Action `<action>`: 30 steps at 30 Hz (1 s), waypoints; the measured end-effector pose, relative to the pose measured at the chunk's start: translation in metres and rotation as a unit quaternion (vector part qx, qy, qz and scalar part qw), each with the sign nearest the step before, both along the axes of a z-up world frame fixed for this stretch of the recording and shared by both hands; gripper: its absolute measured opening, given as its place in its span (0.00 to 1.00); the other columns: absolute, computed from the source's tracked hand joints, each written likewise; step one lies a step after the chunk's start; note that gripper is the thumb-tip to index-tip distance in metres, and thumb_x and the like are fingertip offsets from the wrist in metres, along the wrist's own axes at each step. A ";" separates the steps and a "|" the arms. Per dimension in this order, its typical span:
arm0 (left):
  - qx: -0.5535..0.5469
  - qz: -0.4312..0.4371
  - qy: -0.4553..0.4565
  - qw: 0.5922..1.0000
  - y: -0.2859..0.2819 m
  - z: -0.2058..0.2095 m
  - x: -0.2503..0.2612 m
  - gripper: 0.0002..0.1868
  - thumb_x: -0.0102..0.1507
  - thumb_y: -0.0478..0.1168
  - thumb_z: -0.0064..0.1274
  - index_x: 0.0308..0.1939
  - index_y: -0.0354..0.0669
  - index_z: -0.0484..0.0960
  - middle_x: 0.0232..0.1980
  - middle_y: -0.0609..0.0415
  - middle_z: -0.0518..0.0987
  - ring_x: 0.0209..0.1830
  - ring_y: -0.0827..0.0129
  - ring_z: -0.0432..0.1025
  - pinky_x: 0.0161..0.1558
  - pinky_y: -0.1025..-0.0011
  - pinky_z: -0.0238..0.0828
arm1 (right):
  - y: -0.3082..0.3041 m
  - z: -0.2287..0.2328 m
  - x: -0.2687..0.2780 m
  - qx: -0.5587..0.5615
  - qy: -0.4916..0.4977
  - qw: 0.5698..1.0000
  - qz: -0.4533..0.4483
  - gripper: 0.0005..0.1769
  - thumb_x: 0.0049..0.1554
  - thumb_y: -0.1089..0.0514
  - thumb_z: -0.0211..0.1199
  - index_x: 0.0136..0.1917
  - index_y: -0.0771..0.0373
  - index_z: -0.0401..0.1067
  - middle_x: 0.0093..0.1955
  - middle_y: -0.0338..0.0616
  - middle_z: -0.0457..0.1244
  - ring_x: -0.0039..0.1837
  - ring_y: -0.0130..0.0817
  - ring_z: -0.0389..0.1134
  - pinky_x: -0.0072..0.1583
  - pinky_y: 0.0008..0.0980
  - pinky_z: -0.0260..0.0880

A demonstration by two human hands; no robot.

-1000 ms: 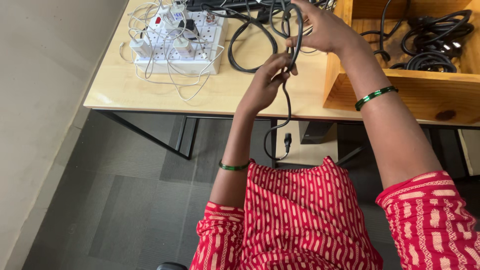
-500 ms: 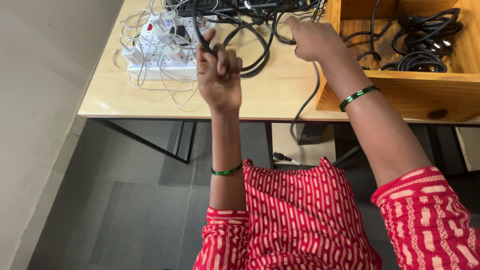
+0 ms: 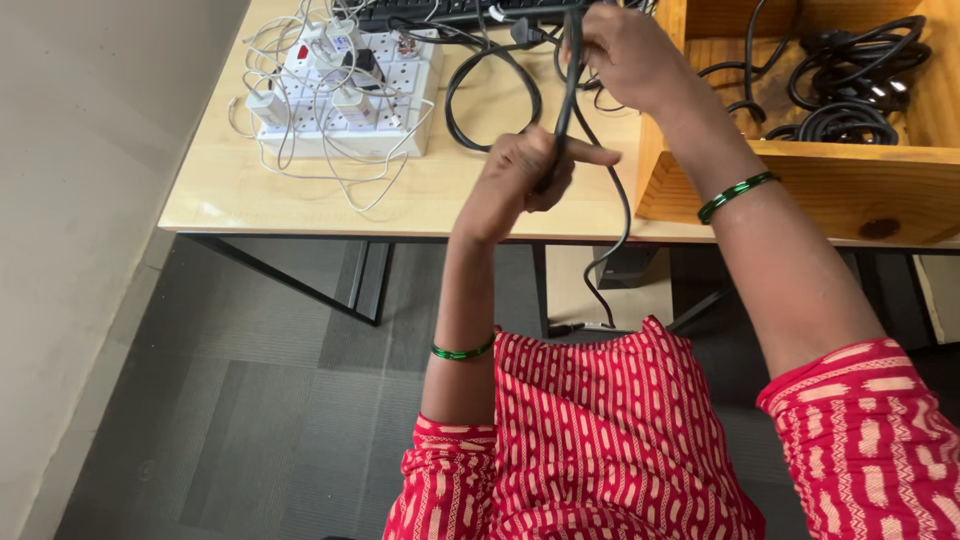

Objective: The person coils black power cables by hand and places them into a wooden box on a desk.

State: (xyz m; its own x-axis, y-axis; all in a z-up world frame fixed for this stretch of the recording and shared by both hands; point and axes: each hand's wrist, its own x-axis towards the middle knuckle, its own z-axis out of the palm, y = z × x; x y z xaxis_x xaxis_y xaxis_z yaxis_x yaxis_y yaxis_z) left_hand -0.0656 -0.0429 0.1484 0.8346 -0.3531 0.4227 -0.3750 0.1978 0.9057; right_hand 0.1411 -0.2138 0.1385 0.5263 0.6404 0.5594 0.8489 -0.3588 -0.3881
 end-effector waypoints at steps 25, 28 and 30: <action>-0.184 0.275 0.255 0.909 0.010 -0.077 0.149 0.24 0.71 0.44 0.38 0.47 0.20 0.77 0.38 0.35 0.84 0.32 0.52 0.83 0.28 0.66 0.84 | -0.013 -0.015 0.017 0.242 0.017 0.965 -0.094 0.07 0.67 0.70 0.48 0.51 0.68 0.68 0.39 0.48 0.64 0.42 0.39 0.70 0.42 0.35 0.69; -0.235 0.305 0.294 0.875 0.036 -0.105 0.154 0.24 0.73 0.47 0.37 0.51 0.24 0.73 0.38 0.35 0.82 0.35 0.50 0.84 0.29 0.69 0.82 | -0.017 -0.010 0.014 0.328 0.085 0.935 -0.108 0.07 0.67 0.68 0.48 0.50 0.67 0.68 0.40 0.48 0.65 0.43 0.39 0.71 0.43 0.36 0.71; -0.224 0.337 0.314 0.859 0.044 -0.116 0.167 0.24 0.72 0.49 0.38 0.50 0.26 0.74 0.35 0.39 0.81 0.31 0.53 0.82 0.25 0.71 0.79 | -0.016 -0.007 0.012 0.390 0.103 0.906 -0.125 0.07 0.68 0.67 0.49 0.49 0.67 0.68 0.41 0.49 0.66 0.44 0.40 0.71 0.45 0.36 0.72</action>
State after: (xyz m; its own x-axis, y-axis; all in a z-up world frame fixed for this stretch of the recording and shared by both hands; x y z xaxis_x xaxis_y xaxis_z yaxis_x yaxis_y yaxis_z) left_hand 0.1018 0.0008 0.0319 0.8986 0.3811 -0.2173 -0.0069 0.5076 0.8616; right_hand 0.1529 -0.2300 0.1314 0.7454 -0.0618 0.6637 0.6594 -0.0774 -0.7478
